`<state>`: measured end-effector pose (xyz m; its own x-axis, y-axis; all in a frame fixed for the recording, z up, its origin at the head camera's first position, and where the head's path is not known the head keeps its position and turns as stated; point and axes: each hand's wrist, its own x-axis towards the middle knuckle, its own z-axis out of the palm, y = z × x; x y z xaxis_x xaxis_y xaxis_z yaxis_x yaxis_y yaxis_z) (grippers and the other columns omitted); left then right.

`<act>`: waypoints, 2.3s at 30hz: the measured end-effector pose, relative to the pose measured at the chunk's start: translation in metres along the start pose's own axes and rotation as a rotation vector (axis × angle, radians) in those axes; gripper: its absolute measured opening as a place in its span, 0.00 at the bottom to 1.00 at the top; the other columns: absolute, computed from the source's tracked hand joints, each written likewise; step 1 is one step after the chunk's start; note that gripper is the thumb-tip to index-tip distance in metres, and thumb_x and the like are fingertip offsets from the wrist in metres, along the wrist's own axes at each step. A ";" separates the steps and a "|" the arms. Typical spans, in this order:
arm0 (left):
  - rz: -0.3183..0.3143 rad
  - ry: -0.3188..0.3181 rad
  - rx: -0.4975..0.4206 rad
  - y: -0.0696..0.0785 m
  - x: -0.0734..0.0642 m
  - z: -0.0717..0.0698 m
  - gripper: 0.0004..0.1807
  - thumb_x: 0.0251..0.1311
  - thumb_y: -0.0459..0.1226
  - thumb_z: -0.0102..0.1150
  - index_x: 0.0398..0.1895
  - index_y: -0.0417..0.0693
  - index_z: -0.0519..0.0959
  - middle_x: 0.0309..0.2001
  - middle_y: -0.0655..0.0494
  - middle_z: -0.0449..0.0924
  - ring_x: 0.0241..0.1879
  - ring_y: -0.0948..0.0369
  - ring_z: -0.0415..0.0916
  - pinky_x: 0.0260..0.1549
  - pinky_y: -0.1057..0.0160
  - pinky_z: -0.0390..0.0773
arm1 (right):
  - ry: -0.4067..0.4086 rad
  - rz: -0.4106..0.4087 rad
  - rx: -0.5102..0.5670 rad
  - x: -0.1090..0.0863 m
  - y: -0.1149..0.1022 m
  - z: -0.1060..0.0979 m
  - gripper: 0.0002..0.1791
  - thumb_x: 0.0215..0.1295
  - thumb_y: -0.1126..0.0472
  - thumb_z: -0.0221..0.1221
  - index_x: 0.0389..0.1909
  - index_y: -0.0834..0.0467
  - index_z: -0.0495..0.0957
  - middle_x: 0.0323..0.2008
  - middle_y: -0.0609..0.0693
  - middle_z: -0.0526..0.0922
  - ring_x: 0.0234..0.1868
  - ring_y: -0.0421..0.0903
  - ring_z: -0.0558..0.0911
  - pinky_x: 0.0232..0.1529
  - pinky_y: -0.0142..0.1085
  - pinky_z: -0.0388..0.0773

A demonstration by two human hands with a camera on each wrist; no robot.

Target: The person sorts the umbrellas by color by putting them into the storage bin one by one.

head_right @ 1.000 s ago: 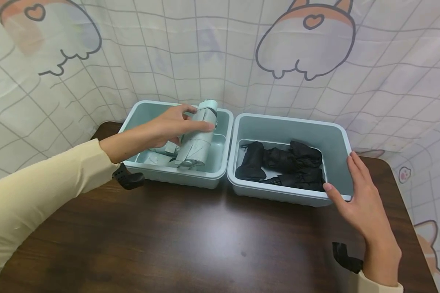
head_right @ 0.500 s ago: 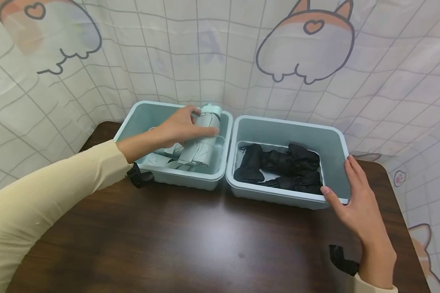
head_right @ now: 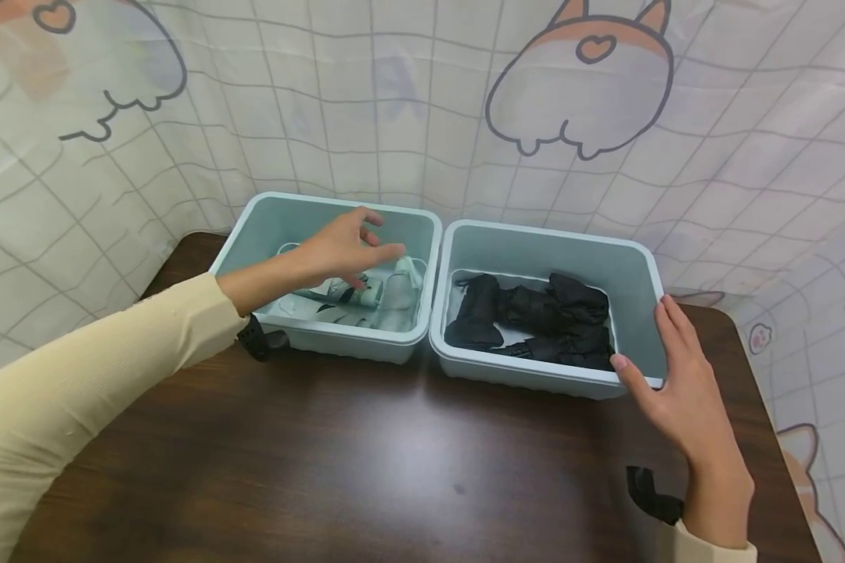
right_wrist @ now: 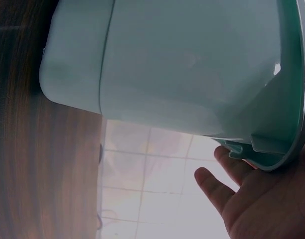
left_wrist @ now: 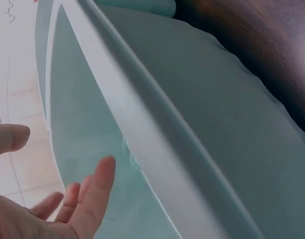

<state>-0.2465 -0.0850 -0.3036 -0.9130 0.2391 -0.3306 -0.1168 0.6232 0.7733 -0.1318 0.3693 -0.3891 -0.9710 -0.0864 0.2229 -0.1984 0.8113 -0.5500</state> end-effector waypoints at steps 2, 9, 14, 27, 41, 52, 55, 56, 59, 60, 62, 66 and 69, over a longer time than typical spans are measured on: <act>0.027 -0.002 0.004 -0.004 -0.001 -0.003 0.39 0.75 0.49 0.60 0.81 0.46 0.59 0.71 0.42 0.71 0.55 0.49 0.79 0.40 0.57 0.86 | -0.001 0.006 -0.003 -0.001 0.001 0.000 0.47 0.73 0.51 0.59 0.86 0.56 0.47 0.87 0.58 0.47 0.78 0.80 0.57 0.66 0.84 0.53; 0.158 0.005 0.087 -0.019 -0.013 -0.016 0.29 0.75 0.45 0.58 0.75 0.46 0.69 0.66 0.43 0.75 0.61 0.49 0.77 0.57 0.51 0.81 | 0.006 -0.002 0.004 0.000 0.004 0.002 0.47 0.73 0.51 0.59 0.86 0.55 0.47 0.87 0.58 0.47 0.78 0.79 0.57 0.66 0.84 0.53; 0.292 0.022 0.172 -0.031 -0.033 -0.027 0.24 0.75 0.43 0.59 0.70 0.47 0.74 0.66 0.48 0.78 0.65 0.49 0.76 0.65 0.48 0.77 | 0.001 -0.009 0.018 -0.001 0.003 0.006 0.47 0.73 0.52 0.60 0.86 0.56 0.48 0.87 0.58 0.47 0.78 0.79 0.58 0.67 0.84 0.53; 0.367 0.130 0.209 -0.045 -0.084 -0.050 0.24 0.76 0.42 0.59 0.72 0.49 0.73 0.65 0.49 0.78 0.65 0.51 0.76 0.68 0.45 0.74 | -0.003 0.016 0.014 -0.002 0.006 -0.001 0.47 0.73 0.51 0.59 0.86 0.54 0.47 0.87 0.56 0.46 0.79 0.79 0.56 0.67 0.84 0.51; 0.457 0.198 0.284 -0.071 -0.099 -0.041 0.24 0.76 0.44 0.60 0.71 0.49 0.74 0.68 0.54 0.77 0.68 0.53 0.73 0.69 0.46 0.73 | 0.023 -0.008 0.035 -0.001 0.006 0.001 0.47 0.72 0.52 0.60 0.86 0.54 0.49 0.87 0.56 0.48 0.79 0.78 0.57 0.68 0.83 0.52; 0.661 0.391 0.208 -0.107 -0.117 -0.006 0.21 0.71 0.33 0.63 0.66 0.51 0.79 0.63 0.56 0.81 0.66 0.58 0.76 0.69 0.61 0.71 | 0.029 0.002 0.024 -0.001 0.008 0.001 0.47 0.71 0.52 0.60 0.86 0.54 0.50 0.87 0.57 0.49 0.76 0.80 0.60 0.64 0.84 0.55; 0.693 0.445 0.194 -0.120 -0.125 0.009 0.22 0.68 0.31 0.65 0.64 0.53 0.81 0.60 0.58 0.82 0.62 0.60 0.77 0.65 0.70 0.70 | 0.016 0.004 0.011 -0.001 0.008 0.001 0.47 0.71 0.52 0.60 0.86 0.55 0.49 0.86 0.59 0.49 0.76 0.80 0.60 0.63 0.84 0.56; 0.697 0.450 0.192 -0.123 -0.127 0.013 0.22 0.67 0.30 0.66 0.63 0.53 0.81 0.59 0.58 0.82 0.61 0.60 0.77 0.63 0.72 0.71 | 0.013 0.004 0.006 0.000 0.008 0.001 0.47 0.71 0.51 0.60 0.86 0.54 0.49 0.86 0.59 0.49 0.75 0.81 0.60 0.63 0.85 0.56; 0.710 0.455 0.211 -0.129 -0.129 0.020 0.21 0.66 0.29 0.67 0.61 0.52 0.82 0.53 0.58 0.84 0.54 0.62 0.78 0.58 0.69 0.73 | 0.014 0.000 0.004 -0.001 0.007 0.001 0.47 0.71 0.51 0.60 0.86 0.54 0.49 0.86 0.59 0.49 0.75 0.80 0.61 0.63 0.85 0.56; 0.719 0.450 0.219 -0.130 -0.129 0.022 0.21 0.66 0.29 0.67 0.61 0.51 0.82 0.52 0.57 0.84 0.52 0.62 0.78 0.57 0.68 0.73 | 0.016 -0.001 0.006 -0.002 0.007 0.001 0.47 0.71 0.52 0.60 0.86 0.54 0.49 0.86 0.59 0.49 0.75 0.80 0.60 0.63 0.84 0.56; 0.732 0.437 0.235 -0.130 -0.131 0.026 0.19 0.66 0.30 0.67 0.60 0.50 0.82 0.51 0.58 0.84 0.50 0.63 0.78 0.55 0.66 0.74 | 0.017 -0.001 0.009 -0.003 0.007 0.000 0.47 0.71 0.52 0.60 0.86 0.54 0.49 0.86 0.59 0.49 0.76 0.80 0.60 0.64 0.84 0.55; 0.747 0.424 0.266 -0.127 -0.135 0.030 0.17 0.67 0.33 0.66 0.58 0.51 0.84 0.52 0.61 0.85 0.53 0.63 0.79 0.56 0.65 0.74 | 0.020 -0.003 0.010 -0.006 0.007 0.000 0.47 0.72 0.52 0.60 0.86 0.55 0.49 0.86 0.59 0.49 0.76 0.80 0.60 0.65 0.84 0.55; 0.736 0.423 0.288 -0.127 -0.138 0.032 0.16 0.67 0.33 0.66 0.58 0.53 0.84 0.52 0.64 0.85 0.54 0.64 0.80 0.58 0.64 0.74 | 0.027 -0.006 0.007 -0.005 0.007 0.000 0.47 0.71 0.52 0.60 0.86 0.55 0.50 0.86 0.59 0.50 0.75 0.80 0.61 0.65 0.84 0.55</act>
<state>-0.0935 -0.1733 -0.3730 -0.7927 0.3928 0.4662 0.6054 0.5967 0.5267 -0.1279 0.3757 -0.3940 -0.9658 -0.0755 0.2479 -0.2053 0.8065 -0.5544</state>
